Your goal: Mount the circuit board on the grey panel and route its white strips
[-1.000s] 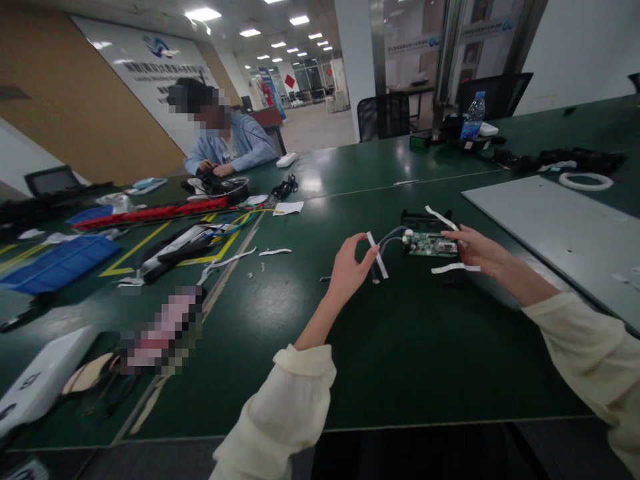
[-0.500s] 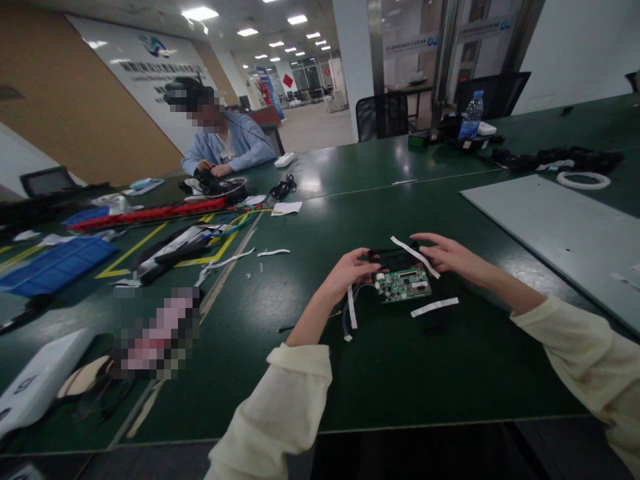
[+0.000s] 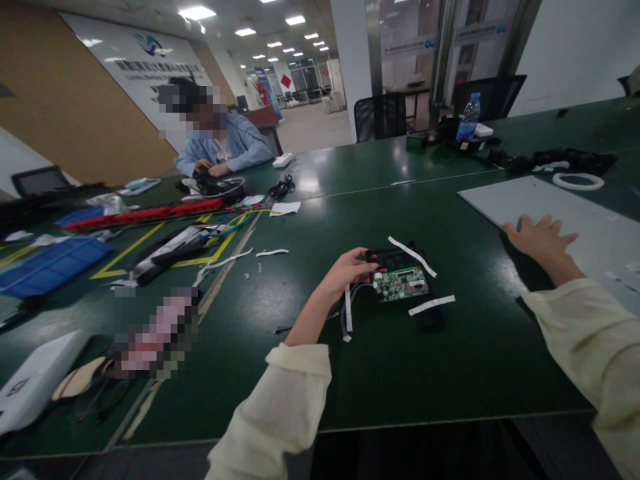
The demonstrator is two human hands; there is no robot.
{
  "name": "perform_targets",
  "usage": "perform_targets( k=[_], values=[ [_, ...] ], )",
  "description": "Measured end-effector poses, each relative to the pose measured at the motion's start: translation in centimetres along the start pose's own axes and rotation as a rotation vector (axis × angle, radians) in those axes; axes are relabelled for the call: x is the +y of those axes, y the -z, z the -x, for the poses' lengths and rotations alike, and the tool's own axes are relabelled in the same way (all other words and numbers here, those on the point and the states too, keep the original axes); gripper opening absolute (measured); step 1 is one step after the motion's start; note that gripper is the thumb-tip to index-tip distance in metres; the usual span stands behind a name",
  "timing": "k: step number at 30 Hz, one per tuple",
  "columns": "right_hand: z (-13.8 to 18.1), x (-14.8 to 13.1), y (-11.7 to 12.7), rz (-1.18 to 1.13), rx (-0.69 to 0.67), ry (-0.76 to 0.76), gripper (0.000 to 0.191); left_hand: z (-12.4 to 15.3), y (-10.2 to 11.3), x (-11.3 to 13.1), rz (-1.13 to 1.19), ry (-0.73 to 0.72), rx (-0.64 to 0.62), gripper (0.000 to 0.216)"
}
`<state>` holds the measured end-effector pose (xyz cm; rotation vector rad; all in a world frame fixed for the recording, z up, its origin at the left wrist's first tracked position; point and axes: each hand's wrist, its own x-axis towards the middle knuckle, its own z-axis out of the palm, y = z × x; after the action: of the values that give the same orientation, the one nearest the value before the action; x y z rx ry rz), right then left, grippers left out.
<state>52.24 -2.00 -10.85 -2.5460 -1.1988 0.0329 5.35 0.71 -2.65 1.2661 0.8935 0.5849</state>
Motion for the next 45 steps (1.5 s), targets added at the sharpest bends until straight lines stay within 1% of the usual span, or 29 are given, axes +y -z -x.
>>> perform_targets(
  k=[3, 6, 10, 12, 16, 21, 26, 30, 34, 38, 40, 42, 45],
  values=[
    [-0.7, 0.3, -0.5, 0.045, -0.03, 0.004, 0.076, -0.1, 0.1, -0.2, -0.009, 0.0, 0.006, 0.036],
    [-0.7, -0.1, -0.5, 0.066, -0.055, -0.013, 0.078, -0.2, 0.1, -0.4, -0.02, -0.007, 0.013, 0.035],
    [0.9, -2.1, -0.3, 0.083, -0.086, -0.019, 0.075, -0.2, 0.1, -0.3, -0.018, 0.001, 0.017, 0.034],
    [2.2, -3.7, -0.2, 0.097, -0.085, 0.018, 0.073, -0.2, 0.1, -0.1, -0.012, 0.008, 0.022, 0.035],
    [5.2, -6.7, 0.0, 0.155, -0.055, 0.203, 0.068, 0.0, -0.1, 0.3, 0.026, 0.004, 0.032, 0.036],
    [8.5, -9.5, 0.6, 0.208, -0.056, 0.392, 0.065, 0.5, -0.7, 1.5, 0.081, -0.005, 0.043, 0.034],
    [12.0, -12.2, 1.6, 0.226, -0.105, 0.6, 0.067, 1.2, -0.7, 3.1, 0.086, -0.044, 0.044, 0.037],
    [15.4, -13.9, 2.4, 0.203, -0.199, 0.765, 0.066, 1.9, -0.3, 4.3, 0.098, -0.092, 0.052, 0.037],
    [18.6, -15.0, 3.3, 0.105, -0.241, 0.917, 0.068, 2.3, -0.3, 5.2, 0.108, -0.103, 0.084, 0.035],
    [21.4, -15.4, 3.9, -0.155, -0.256, 1.086, 0.069, 2.4, -0.5, 5.5, 0.14, -0.082, 0.113, 0.035],
    [22.7, -15.4, 4.2, -0.249, -0.277, 1.161, 0.071, 2.4, -0.6, 5.5, 0.136, -0.082, 0.115, 0.036],
    [24.0, -15.2, 4.5, -0.284, -0.296, 1.212, 0.074, 2.3, -0.6, 5.4, 0.122, -0.086, 0.124, 0.036],
    [25.5, -15.0, 5.2, -0.293, -0.335, 1.287, 0.073, 2.1, -0.5, 5.3, 0.119, -0.089, 0.139, 0.033]
  ],
)
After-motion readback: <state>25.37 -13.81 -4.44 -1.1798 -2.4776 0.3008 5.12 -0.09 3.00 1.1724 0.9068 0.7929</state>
